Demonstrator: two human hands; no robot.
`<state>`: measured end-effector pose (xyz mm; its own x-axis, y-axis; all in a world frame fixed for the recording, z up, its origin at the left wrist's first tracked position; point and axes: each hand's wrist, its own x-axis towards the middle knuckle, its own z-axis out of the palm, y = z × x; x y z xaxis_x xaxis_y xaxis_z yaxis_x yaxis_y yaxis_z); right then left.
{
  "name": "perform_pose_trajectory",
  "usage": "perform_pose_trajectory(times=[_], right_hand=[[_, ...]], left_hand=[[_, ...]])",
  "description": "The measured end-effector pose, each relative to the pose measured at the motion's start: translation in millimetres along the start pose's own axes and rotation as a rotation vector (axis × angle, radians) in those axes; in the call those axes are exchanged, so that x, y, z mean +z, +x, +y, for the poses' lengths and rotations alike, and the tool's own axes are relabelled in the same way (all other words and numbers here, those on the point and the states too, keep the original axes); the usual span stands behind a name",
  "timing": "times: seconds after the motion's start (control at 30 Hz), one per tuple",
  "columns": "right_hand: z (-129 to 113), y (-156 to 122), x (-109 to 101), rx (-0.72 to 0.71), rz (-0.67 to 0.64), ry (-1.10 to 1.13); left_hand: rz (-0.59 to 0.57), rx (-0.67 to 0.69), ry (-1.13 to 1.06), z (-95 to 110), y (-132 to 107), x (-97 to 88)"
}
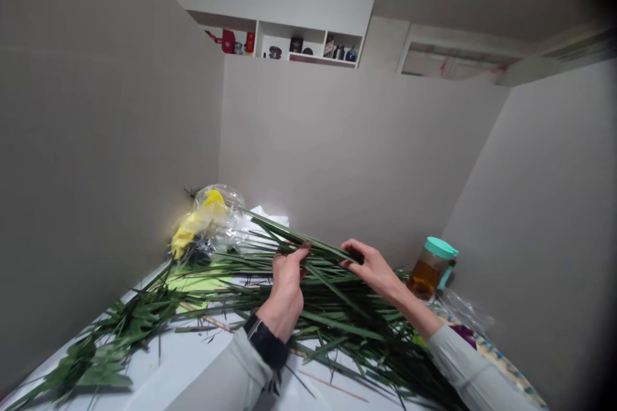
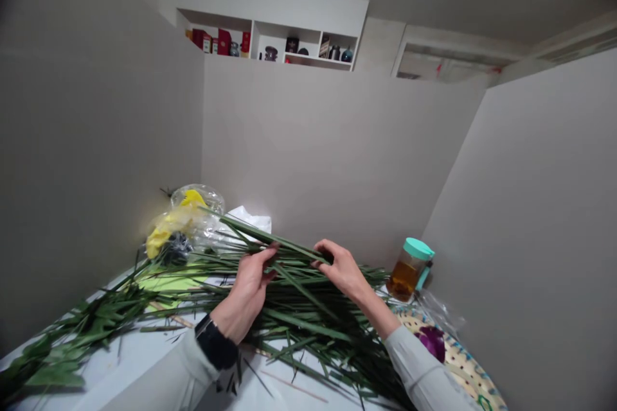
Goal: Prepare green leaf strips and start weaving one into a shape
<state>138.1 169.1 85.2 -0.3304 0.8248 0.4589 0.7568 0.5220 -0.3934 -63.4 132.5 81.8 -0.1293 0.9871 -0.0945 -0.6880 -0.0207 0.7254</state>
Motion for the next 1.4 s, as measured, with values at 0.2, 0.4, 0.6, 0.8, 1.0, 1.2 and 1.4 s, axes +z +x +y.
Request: perform_pose_trajectory(times=[0.2,0.4,0.6,0.8,1.0,1.2,1.4], right_hand=[[-4.5,5.6,-2.8,0.002,-0.075,0.066],[7.0,16.2,-11.1,0.087,-0.075,0.078],[27.9,38.0,-19.4,0.162,-0.01,-0.039],[28.8,53.5,-11.2,0.152,-0.02,-0.137],[-24.1,32.0,7.3,-0.034,-0.174,0.018],[-57.4,14.7,17.3,-0.095,-0.134,0.076],[-57.9,18.3,15.1,-0.044,-0.008,0.033]], left_hand=[[0.035,-0.012,-0.07,3.2,6.0,-6.7],[0.025,-0.014,-0.066,3.6,10.4,-18.4],[0.071,-0.003,-0.026,-9.9,20.5,-26.1],[0.084,0.046,-0.018,-12.8,21.6,-27.4],[0.097,0.056,-0.026,-19.2,18.8,-24.2],[0.06,0.095,-0.065,-14.8,11.8,-17.0],[0.049,0.086,-0.087,-13.2,8.6,-15.4]])
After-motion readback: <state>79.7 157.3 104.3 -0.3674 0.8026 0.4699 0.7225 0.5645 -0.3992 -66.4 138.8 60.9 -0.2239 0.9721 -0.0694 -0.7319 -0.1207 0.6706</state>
